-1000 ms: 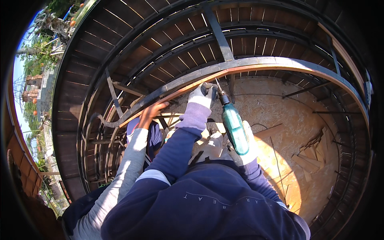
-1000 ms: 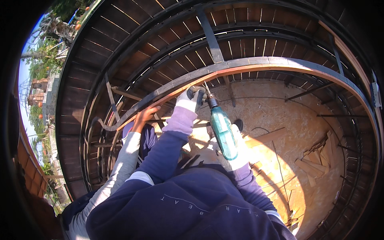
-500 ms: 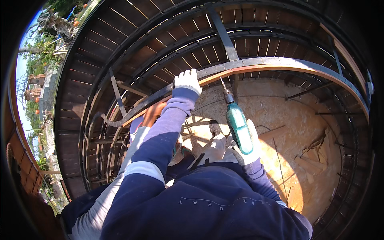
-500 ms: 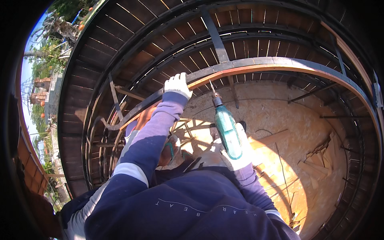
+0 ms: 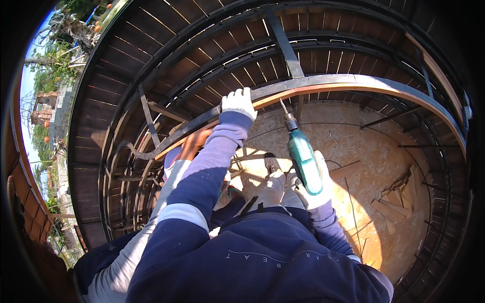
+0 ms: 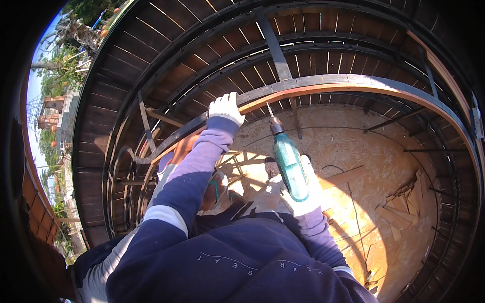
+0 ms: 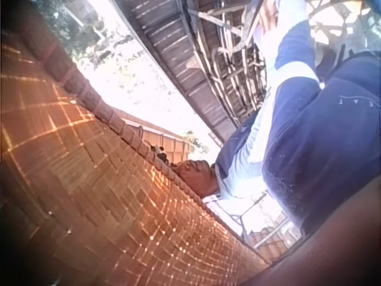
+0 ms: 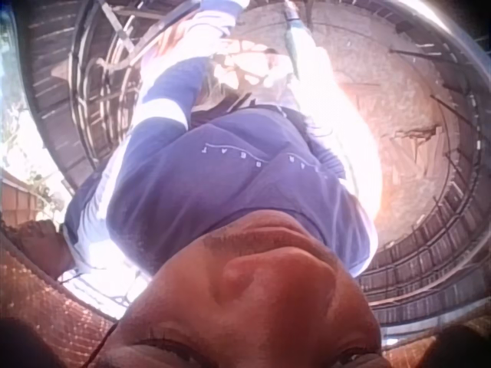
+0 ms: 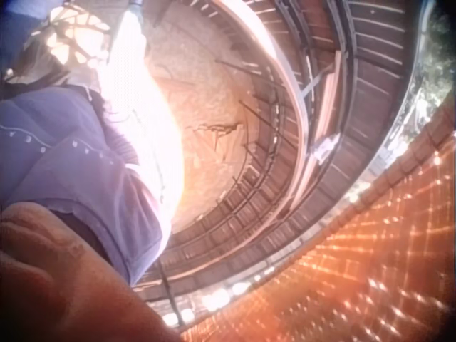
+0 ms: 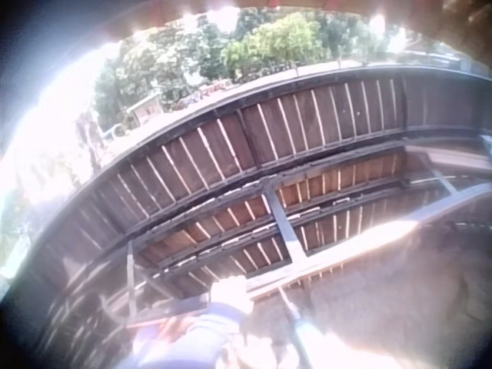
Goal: The person uses a power drill to secure curved wooden slats onto a circular metal frame. They pick up screws from a box and drill them through the wood into the metal structure while another person assists by holding the slats in place.
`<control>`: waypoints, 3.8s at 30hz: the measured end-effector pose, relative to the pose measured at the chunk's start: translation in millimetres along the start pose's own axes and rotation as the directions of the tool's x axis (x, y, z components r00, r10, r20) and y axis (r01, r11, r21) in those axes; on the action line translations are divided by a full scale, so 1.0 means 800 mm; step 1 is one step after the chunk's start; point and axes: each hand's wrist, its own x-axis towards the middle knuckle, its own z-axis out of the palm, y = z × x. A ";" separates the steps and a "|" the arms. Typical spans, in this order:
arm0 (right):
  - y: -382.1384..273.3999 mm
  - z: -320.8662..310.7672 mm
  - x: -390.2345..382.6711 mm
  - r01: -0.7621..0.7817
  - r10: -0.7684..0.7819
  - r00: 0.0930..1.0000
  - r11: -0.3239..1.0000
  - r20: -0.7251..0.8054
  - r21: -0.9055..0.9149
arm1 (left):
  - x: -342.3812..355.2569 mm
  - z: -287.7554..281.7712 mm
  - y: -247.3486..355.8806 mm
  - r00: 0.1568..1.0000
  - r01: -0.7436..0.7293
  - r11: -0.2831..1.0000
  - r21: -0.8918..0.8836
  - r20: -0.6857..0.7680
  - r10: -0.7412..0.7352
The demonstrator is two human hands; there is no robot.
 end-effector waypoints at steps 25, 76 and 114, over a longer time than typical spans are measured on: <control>0.013 0.002 0.003 -0.001 0.002 1.000 0.999 -0.017 0.036 | 0.000 0.001 0.003 1.000 0.011 1.000 0.012 0.004 -0.011; 0.024 0.030 0.001 -0.170 0.198 0.979 0.698 0.041 0.696 | 0.001 -0.002 0.003 1.000 0.020 1.000 0.007 0.017 -0.020; 0.020 0.017 0.002 -0.148 0.173 0.985 0.772 0.020 0.618 | 0.002 0.001 0.004 0.999 0.040 0.999 0.024 0.037 -0.041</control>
